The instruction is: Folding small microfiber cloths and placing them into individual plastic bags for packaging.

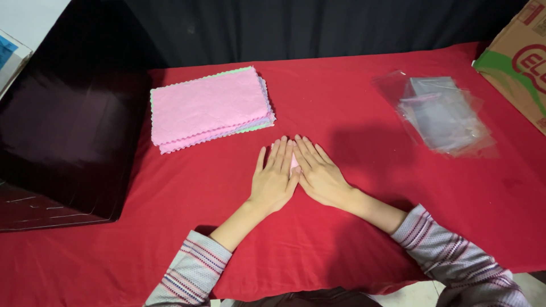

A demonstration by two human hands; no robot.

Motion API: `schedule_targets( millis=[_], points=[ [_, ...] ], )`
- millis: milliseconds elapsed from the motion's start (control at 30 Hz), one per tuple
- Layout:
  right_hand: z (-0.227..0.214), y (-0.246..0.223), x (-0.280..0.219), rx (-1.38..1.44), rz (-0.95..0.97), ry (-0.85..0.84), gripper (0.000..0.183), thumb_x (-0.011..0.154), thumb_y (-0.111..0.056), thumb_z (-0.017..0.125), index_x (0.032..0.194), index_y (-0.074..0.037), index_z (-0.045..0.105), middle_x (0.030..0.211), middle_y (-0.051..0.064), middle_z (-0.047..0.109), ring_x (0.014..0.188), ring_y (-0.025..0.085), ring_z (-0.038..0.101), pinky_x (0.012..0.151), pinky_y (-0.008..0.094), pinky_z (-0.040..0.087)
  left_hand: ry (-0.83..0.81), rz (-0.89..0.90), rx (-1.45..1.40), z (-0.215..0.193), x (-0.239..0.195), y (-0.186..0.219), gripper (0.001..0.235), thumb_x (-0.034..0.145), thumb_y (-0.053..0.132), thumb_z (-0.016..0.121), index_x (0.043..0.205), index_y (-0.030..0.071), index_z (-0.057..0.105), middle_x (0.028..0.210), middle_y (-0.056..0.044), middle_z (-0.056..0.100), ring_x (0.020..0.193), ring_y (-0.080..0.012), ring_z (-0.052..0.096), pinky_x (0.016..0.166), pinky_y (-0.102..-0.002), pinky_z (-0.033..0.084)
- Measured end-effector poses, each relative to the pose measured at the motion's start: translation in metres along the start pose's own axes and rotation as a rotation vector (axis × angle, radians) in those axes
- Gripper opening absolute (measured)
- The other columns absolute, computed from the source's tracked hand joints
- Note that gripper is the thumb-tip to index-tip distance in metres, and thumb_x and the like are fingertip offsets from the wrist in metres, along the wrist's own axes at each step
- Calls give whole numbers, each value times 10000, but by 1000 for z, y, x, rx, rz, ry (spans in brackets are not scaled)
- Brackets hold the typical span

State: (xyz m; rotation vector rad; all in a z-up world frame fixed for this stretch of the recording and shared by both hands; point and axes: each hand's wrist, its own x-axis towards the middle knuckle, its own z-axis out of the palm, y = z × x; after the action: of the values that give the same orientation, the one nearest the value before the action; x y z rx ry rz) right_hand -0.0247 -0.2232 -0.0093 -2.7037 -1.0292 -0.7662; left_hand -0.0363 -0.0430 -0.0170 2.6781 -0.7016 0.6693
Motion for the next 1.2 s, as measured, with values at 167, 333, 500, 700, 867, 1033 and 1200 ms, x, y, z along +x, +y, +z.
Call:
schedule_targets(
  millis=[167, 333, 500, 700, 867, 1033, 1200],
  points=[
    [4, 2, -1, -58, 44, -108, 620, 1034, -329, 423, 1566, -13, 380, 1626, 173, 384, 1508, 296, 360, 1214, 464, 270, -267, -82, -29, -4, 7, -5, 670, 1082, 460, 248, 1604, 41, 254, 1675, -162, 243, 1561, -272, 202, 1252, -533, 45],
    [2, 0, -3, -51, 111, -206, 662, 1036, -393, 412, 1586, -32, 341, 1643, 166, 348, 1519, 283, 337, 1215, 497, 254, -416, -91, -30, -24, 11, -10, 651, 1093, 470, 186, 1619, 87, 209, 1689, -123, 211, 1567, -244, 181, 1255, -544, 14],
    [2, 3, -5, -9, 190, -252, 744, 1063, -527, 380, 1589, -5, 312, 1641, 190, 336, 1515, 303, 336, 1227, 514, 211, -502, -110, -70, -33, 12, -11, 657, 1092, 487, 170, 1637, 122, 119, 1719, -74, 90, 1580, -221, 101, 1260, -546, -21],
    [-10, 5, -2, 40, 217, -306, 823, 1036, -597, 415, 1594, -5, 292, 1643, 189, 327, 1523, 326, 307, 1227, 532, 197, -504, -196, -147, -54, 13, -10, 771, 1063, 598, 243, 1632, 96, 109, 1708, -126, 100, 1574, -271, 106, 1250, -575, -4],
    [-11, 53, 9, 148, 334, -250, 735, 1042, -550, 441, 1596, -77, 347, 1600, 163, 411, 1484, 390, 351, 1197, 594, 233, -505, -272, -245, -56, 16, -24, 764, 1059, 606, 230, 1636, 117, 124, 1690, -133, 166, 1571, -269, 127, 1249, -570, 41],
    [7, 169, -14, 17, 467, -4, 596, 1007, -388, 583, 1531, -116, 501, 1493, 157, 548, 1405, 379, 483, 1142, 580, 341, -393, -320, -181, -36, 10, -41, 634, 1106, 493, 208, 1616, 119, 259, 1652, -138, 282, 1547, -279, 221, 1236, -554, 142],
    [13, 318, -90, -403, 526, 201, 412, 899, -362, 790, 1220, -110, 736, 1235, 130, 701, 1131, 334, 683, 993, 427, 522, -300, -315, -10, -19, 2, -53, 567, 1118, 458, 234, 1566, 155, 406, 1643, -92, 326, 1537, -253, 263, 1224, -535, 215]
  ],
)
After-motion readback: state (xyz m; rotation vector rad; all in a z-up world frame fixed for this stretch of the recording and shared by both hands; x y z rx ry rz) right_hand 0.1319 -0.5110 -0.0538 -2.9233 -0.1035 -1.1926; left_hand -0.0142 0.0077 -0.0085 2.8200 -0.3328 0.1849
